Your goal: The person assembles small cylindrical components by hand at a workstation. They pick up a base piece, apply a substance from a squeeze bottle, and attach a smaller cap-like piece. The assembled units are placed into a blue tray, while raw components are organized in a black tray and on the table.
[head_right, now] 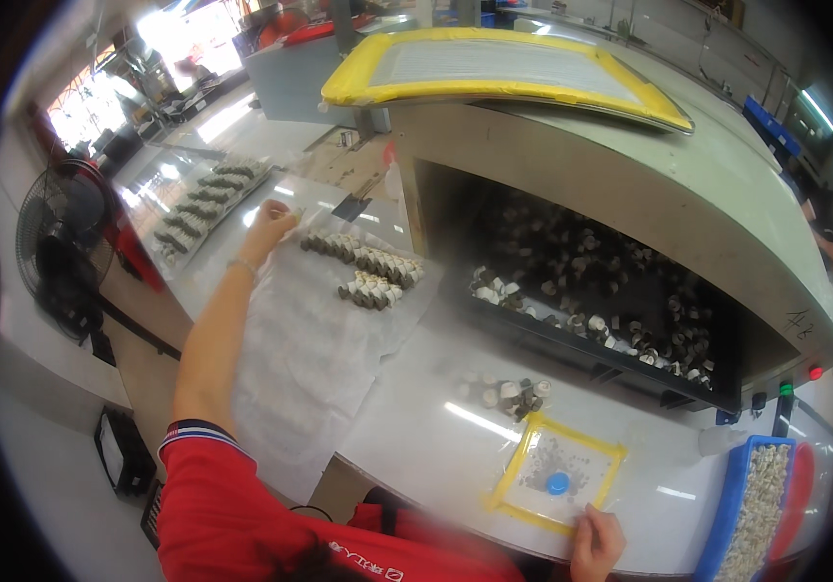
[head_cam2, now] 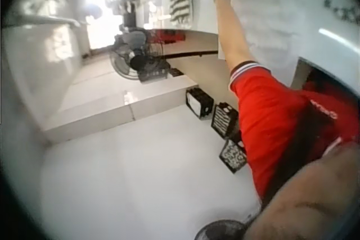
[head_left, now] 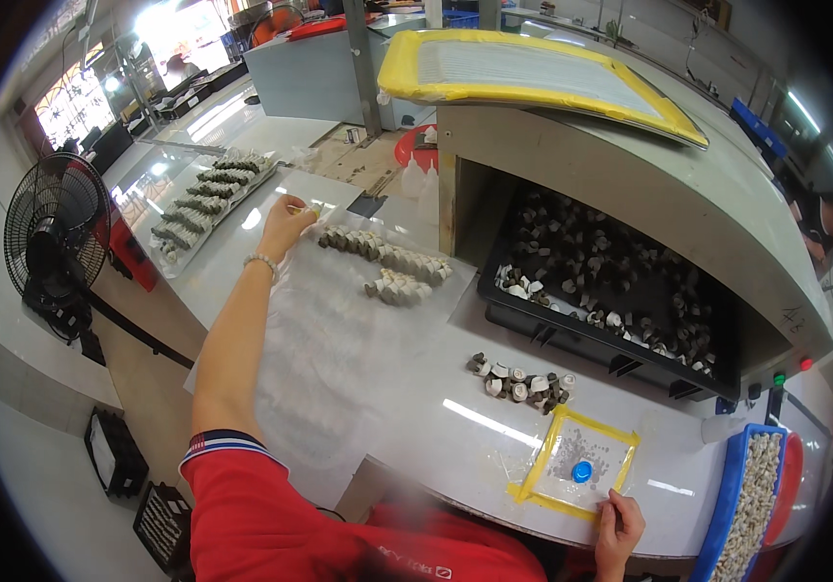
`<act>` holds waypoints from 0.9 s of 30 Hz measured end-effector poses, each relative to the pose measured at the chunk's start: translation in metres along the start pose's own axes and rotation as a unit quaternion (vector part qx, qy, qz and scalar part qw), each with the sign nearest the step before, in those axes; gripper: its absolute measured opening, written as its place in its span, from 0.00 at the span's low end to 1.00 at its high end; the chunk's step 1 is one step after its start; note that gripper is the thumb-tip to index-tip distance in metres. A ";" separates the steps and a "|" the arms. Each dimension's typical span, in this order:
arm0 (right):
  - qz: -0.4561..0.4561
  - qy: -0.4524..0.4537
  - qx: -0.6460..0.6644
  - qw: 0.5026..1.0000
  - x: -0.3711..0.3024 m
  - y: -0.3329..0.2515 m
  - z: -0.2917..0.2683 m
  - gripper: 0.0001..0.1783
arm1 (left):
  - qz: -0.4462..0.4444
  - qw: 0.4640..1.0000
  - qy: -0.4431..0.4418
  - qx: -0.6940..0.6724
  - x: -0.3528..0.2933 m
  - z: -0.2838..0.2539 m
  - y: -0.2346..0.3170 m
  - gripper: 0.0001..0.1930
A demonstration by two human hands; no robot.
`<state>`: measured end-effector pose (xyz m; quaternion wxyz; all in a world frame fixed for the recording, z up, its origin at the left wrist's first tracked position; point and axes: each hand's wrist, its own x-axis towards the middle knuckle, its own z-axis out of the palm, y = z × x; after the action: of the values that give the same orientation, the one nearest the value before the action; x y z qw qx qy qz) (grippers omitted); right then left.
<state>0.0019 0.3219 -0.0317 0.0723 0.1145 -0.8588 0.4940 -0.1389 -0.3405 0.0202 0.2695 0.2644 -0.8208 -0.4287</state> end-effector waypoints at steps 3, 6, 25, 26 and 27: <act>0.003 0.001 -0.001 1.000 0.000 0.000 0.001 0.10 | 0.078 0.991 -0.017 0.111 -0.009 -0.007 0.005 0.20; 0.007 0.000 -0.009 1.000 -0.001 0.001 0.000 0.10 | 0.107 0.981 -0.028 0.160 -0.015 -0.005 0.005 0.20; 0.005 0.007 -0.006 1.000 0.000 -0.003 0.001 0.09 | 0.060 0.986 -0.058 0.146 -0.027 -0.003 0.009 0.17; 0.005 0.008 -0.004 1.000 0.000 -0.002 0.001 0.09 | 0.059 0.990 -0.068 0.107 -0.023 -0.004 0.004 0.17; -0.004 0.003 -0.015 1.000 0.000 -0.001 0.001 0.10 | 0.058 0.993 -0.076 0.069 -0.019 -0.006 -0.005 0.16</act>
<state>0.0021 0.3209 -0.0315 0.0783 0.1156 -0.8654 0.4813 -0.1205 -0.3338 0.0154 0.2115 0.2010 -0.8803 -0.3741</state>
